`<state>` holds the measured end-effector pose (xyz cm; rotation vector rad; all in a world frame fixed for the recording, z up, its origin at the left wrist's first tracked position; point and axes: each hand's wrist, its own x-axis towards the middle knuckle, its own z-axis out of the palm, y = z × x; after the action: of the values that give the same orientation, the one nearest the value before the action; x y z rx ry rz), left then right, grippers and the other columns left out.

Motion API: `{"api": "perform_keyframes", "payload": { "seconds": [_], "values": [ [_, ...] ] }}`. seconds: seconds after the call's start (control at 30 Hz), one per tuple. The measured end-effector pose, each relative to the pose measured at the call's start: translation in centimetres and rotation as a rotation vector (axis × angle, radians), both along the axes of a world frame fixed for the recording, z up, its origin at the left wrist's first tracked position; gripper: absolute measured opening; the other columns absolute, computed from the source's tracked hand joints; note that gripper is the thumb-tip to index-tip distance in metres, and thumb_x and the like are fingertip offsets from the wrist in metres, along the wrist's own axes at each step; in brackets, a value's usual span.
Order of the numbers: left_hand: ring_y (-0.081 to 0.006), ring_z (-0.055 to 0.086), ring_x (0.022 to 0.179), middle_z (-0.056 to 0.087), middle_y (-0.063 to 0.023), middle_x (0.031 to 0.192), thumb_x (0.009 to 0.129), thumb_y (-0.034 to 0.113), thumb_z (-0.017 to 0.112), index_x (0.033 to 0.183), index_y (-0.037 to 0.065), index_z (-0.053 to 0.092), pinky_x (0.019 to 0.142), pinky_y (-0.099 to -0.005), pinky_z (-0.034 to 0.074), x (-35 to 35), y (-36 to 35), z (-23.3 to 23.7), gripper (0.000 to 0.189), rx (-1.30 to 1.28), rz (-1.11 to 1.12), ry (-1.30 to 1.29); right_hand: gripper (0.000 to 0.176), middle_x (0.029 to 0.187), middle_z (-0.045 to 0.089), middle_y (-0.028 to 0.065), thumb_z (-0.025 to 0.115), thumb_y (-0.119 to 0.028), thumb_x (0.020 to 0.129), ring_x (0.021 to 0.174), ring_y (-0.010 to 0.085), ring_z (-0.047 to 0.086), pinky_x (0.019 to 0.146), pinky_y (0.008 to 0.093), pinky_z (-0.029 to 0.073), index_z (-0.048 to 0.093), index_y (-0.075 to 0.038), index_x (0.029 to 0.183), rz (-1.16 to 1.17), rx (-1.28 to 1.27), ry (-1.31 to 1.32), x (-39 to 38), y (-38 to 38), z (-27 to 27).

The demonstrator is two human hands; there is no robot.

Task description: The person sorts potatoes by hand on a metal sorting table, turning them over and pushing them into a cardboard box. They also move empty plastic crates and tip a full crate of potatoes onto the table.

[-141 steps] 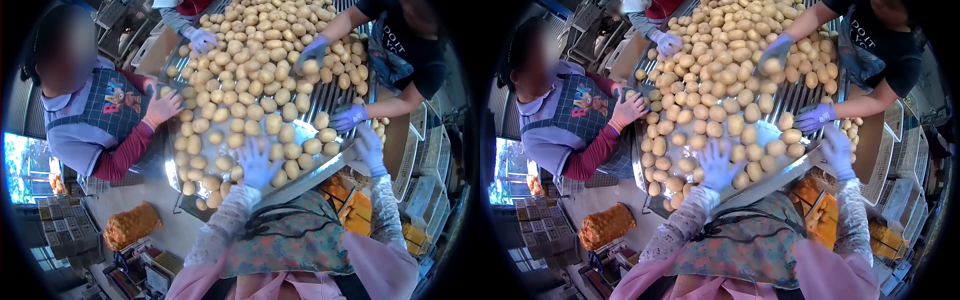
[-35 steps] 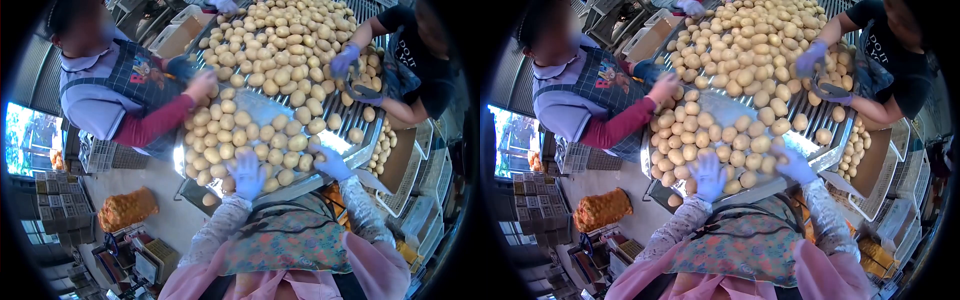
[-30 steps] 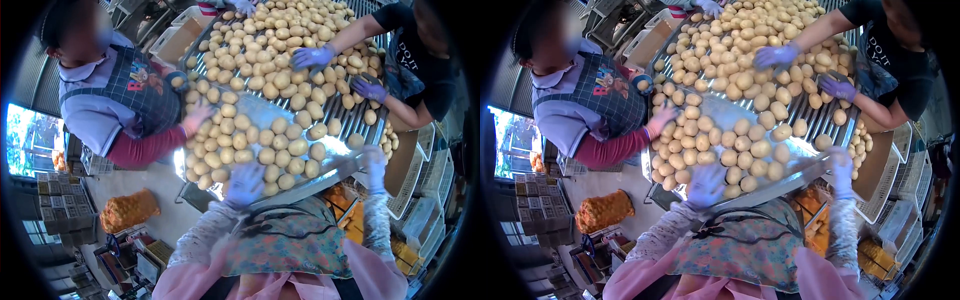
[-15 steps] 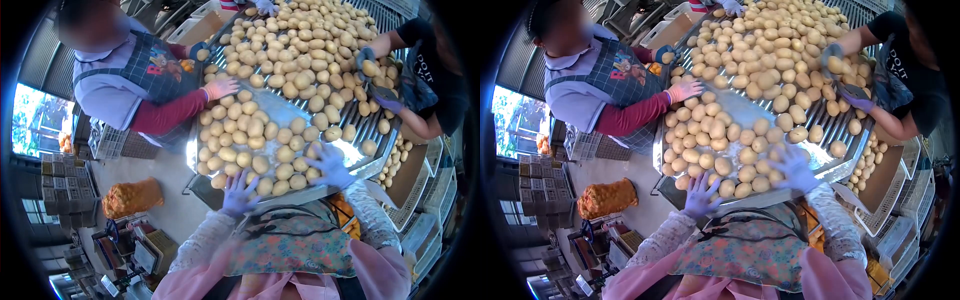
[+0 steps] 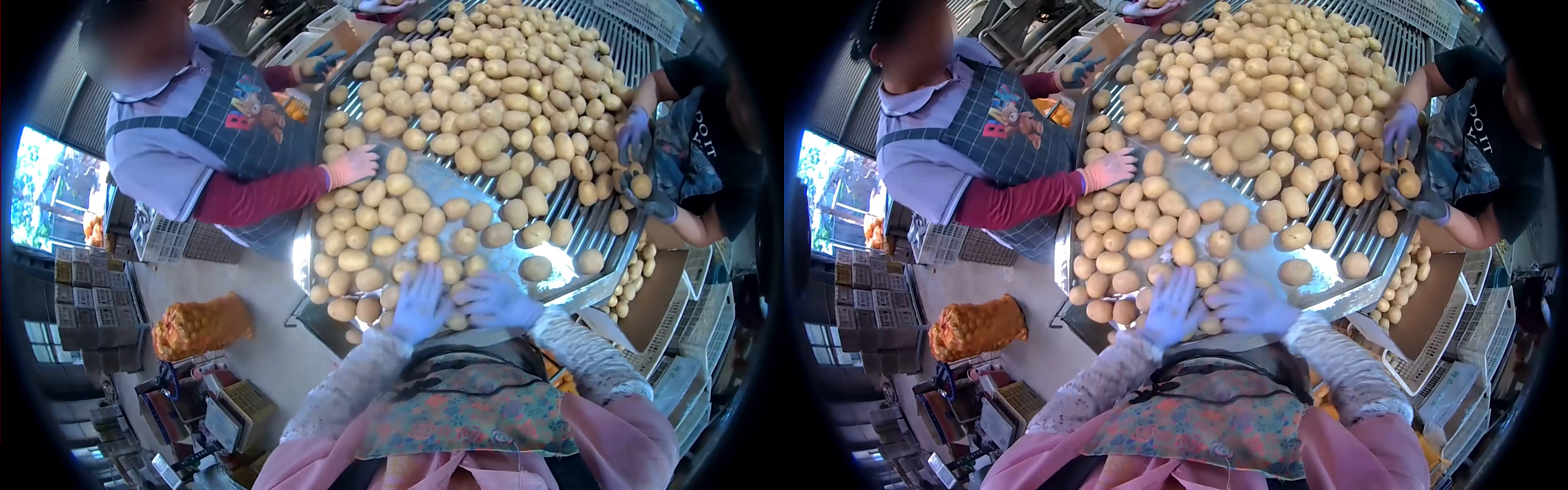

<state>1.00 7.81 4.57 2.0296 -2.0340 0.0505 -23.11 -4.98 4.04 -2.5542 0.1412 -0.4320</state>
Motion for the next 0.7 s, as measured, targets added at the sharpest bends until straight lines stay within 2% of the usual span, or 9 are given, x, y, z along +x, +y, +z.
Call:
{"api": "perform_keyframes", "payload": {
  "seconds": [0.07,0.1,0.13,0.17,0.27,0.37,0.47,0.57,0.7],
  "values": [
    [-0.0492,0.04,0.142,0.046,-0.0262,0.151,0.094,0.047,0.063,0.151,0.005,0.046,0.117,-0.0615,0.028,1.6,2.2,1.2,0.073,0.168,-0.341,0.242,0.026,0.119,0.066,0.0086,0.072,-0.034,0.086,0.121,0.031,0.057,0.103,0.0506,0.043,0.076,-0.016,0.103,-0.278,-0.031,0.321,-3.2,-3.9,1.9],
    [-0.0485,0.04,0.142,0.046,-0.0249,0.152,0.095,0.047,0.062,0.153,0.008,0.045,0.118,-0.0611,0.027,3.6,2.1,0.9,0.072,0.256,-0.265,0.249,0.022,0.115,0.066,0.0097,0.072,-0.03,0.085,0.116,0.0317,0.059,0.098,0.0507,0.044,0.077,-0.015,0.1,-0.46,-0.144,0.62,-4.1,-6.3,3.9],
    [-0.0479,0.039,0.143,0.046,-0.0236,0.153,0.095,0.048,0.061,0.154,0.011,0.044,0.118,-0.0606,0.026,5.6,2.0,0.1,0.072,0.343,-0.188,0.254,0.024,0.113,0.065,0.0122,0.07,-0.029,0.085,0.112,0.0343,0.059,0.093,0.051,0.045,0.076,-0.014,0.103,-0.655,-0.14,0.086,-6.7,-8.2,3.4],
    [-0.0477,0.043,0.139,0.045,-0.0243,0.153,0.095,0.046,0.061,0.151,0.012,0.049,0.117,-0.0619,0.026,6.6,2.0,-1.3,0.066,0.087,-0.035,0.133,0.038,0.124,0.063,0.0155,0.067,-0.037,0.088,0.115,0.0385,0.058,0.097,0.0514,0.044,0.073,-0.014,0.118,-0.878,-0.346,-0.049,-7.9,-10.0,1.7],
    [-0.0491,0.035,0.145,0.037,-0.0285,0.158,0.096,0.048,0.059,0.156,0.003,0.038,0.118,-0.0642,0.022,7.2,-2.4,-3.2,0.078,0.038,0.189,-0.04,0.067,0.147,0.051,0.0238,0.064,-0.05,0.09,0.131,0.0423,0.05,0.11,0.0545,0.037,0.051,-0.024,0.151,-1.156,-0.33,0.35,-6.9,-12.8,-0.7],
    [-0.0488,0.031,0.148,0.032,-0.0285,0.161,0.096,0.05,0.058,0.159,0.007,0.034,0.119,-0.0644,0.019,1.1,-7.1,-3.8,0.08,-0.029,0.299,0.097,0.07,0.147,0.043,0.0372,0.063,-0.055,0.089,0.134,0.0512,0.044,0.113,0.0572,0.034,0.05,-0.026,0.151,-1.116,-0.028,0.444,0.2,-10.8,3.1],
    [-0.0487,0.032,0.147,0.034,-0.0259,0.161,0.095,0.051,0.061,0.158,0.007,0.036,0.119,-0.0641,0.021,-4.2,-5.5,-3.2,0.081,0.08,-0.026,-0.164,0.069,0.143,0.052,0.0234,0.075,-0.048,0.079,0.13,0.0477,0.048,0.113,0.0534,0.037,0.059,-0.025,0.142,-0.791,-0.358,0.247,1.4,-8.6,3.4],
    [-0.0471,0.036,0.146,0.039,-0.0212,0.16,0.093,0.045,0.065,0.155,0.006,0.042,0.118,-0.0646,0.023,-1.7,0.9,-0.7,0.077,0.125,-0.247,0.166,0.06,0.132,0.057,0.0142,0.077,-0.035,0.076,0.125,0.0405,0.053,0.104,0.05,0.045,0.064,-0.024,0.134,-0.66,-0.48,0.161,-0.4,-6.2,6.0],
    [-0.0486,0.036,0.144,0.042,-0.0209,0.156,0.093,0.042,0.066,0.153,0.005,0.044,0.116,-0.0662,0.023,4.5,9.5,-1.8,0.074,0.211,-0.167,0.064,0.04,0.118,0.06,0.0093,0.067,-0.016,0.082,0.106,0.0295,0.062,0.082,0.0442,0.052,0.071,-0.022,0.122,-0.608,-0.369,0.102,0.0,-2.1,2.6]
  ]
}}
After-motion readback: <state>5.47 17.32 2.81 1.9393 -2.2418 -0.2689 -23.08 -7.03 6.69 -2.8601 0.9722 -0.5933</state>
